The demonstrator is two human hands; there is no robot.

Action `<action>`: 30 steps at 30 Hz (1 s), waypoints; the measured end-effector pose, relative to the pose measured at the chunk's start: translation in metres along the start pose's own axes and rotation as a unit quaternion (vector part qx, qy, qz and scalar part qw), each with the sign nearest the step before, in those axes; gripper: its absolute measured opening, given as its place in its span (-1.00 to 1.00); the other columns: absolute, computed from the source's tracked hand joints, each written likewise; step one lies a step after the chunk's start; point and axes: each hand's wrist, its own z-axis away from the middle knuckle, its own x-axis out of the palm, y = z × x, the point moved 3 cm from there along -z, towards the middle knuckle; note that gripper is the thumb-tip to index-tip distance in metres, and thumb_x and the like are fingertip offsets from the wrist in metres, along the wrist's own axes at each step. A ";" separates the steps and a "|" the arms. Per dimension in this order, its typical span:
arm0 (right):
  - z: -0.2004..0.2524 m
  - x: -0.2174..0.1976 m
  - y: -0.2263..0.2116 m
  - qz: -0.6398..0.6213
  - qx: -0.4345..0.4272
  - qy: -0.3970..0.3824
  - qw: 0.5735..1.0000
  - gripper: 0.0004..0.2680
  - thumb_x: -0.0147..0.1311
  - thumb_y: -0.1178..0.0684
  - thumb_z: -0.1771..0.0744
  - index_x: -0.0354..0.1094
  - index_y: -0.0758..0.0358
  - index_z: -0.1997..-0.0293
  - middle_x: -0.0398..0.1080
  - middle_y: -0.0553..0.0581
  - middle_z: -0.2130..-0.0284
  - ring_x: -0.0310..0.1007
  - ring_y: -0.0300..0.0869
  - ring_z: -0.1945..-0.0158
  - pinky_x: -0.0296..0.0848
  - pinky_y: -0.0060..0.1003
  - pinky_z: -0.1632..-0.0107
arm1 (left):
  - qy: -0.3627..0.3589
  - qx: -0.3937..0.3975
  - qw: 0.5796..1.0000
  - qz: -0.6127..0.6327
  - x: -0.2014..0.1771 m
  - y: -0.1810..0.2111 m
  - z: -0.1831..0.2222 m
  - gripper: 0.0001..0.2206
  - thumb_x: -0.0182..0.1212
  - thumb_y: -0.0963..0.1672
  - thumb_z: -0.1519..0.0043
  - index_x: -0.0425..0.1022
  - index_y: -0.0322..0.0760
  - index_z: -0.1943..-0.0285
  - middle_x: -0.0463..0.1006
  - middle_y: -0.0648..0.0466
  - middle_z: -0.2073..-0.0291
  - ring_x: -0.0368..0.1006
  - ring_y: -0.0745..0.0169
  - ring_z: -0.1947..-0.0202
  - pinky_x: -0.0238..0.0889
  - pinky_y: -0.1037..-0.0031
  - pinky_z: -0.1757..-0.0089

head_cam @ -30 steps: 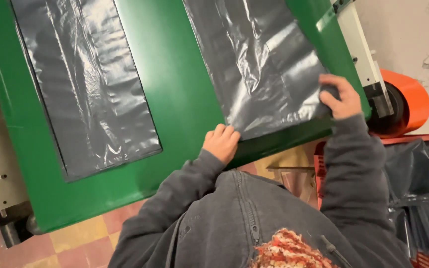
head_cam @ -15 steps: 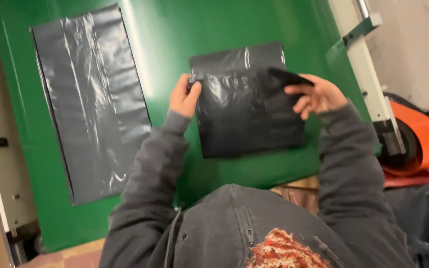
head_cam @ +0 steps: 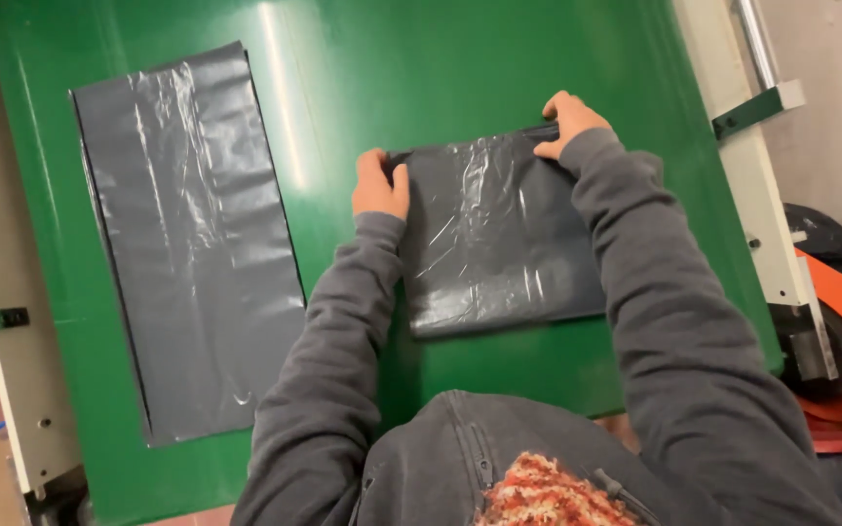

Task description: Folding plastic bags coming off a conveyor belt and placing them into a collection bin.

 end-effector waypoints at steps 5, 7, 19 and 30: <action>-0.004 0.008 -0.004 0.025 0.116 -0.172 0.978 -0.76 0.38 -0.03 -0.22 0.44 0.17 0.16 0.46 0.20 0.24 0.37 0.14 0.05 0.32 0.01 -0.04 | -0.157 0.052 0.986 0.030 -0.006 0.066 0.074 -0.57 0.16 0.07 -0.26 0.40 -0.25 -0.15 0.53 -0.07 0.01 0.54 -0.01 0.07 0.42 0.29 0.03; 0.022 -0.024 -0.037 -0.011 0.059 -0.100 0.993 -0.80 0.37 0.04 -0.25 0.41 0.19 0.16 0.47 0.18 0.22 0.38 0.12 0.05 0.33 -0.01 -0.04 | -0.264 -0.110 0.928 0.239 0.051 0.012 0.084 -0.43 -0.05 0.18 -0.26 0.36 -0.27 -0.22 0.53 -0.06 -0.09 0.51 -0.02 -0.04 0.35 0.25 0.03; 0.248 -0.058 -0.099 -0.082 0.009 0.124 0.989 -0.79 0.26 0.29 -0.12 0.48 0.11 0.29 0.42 0.09 0.03 0.35 0.07 -0.15 0.35 -0.07 -0.20 | -0.277 -0.233 0.654 0.664 -0.001 -0.070 0.139 -0.05 -0.26 0.34 -0.27 0.12 -0.51 -0.51 0.35 -0.19 -0.36 0.28 -0.10 -0.33 0.12 0.16 -0.29; 0.220 -0.090 -0.197 0.118 -0.051 0.054 0.990 -0.65 0.15 0.19 -0.11 0.48 0.27 0.03 0.36 0.29 -0.09 0.20 0.23 -0.32 0.23 0.11 -0.32 | -0.192 0.305 0.903 -0.235 -0.090 0.051 0.200 -0.59 0.39 -0.02 0.00 0.46 -0.27 0.05 0.50 -0.04 0.11 0.38 -0.14 0.09 0.26 0.11 0.24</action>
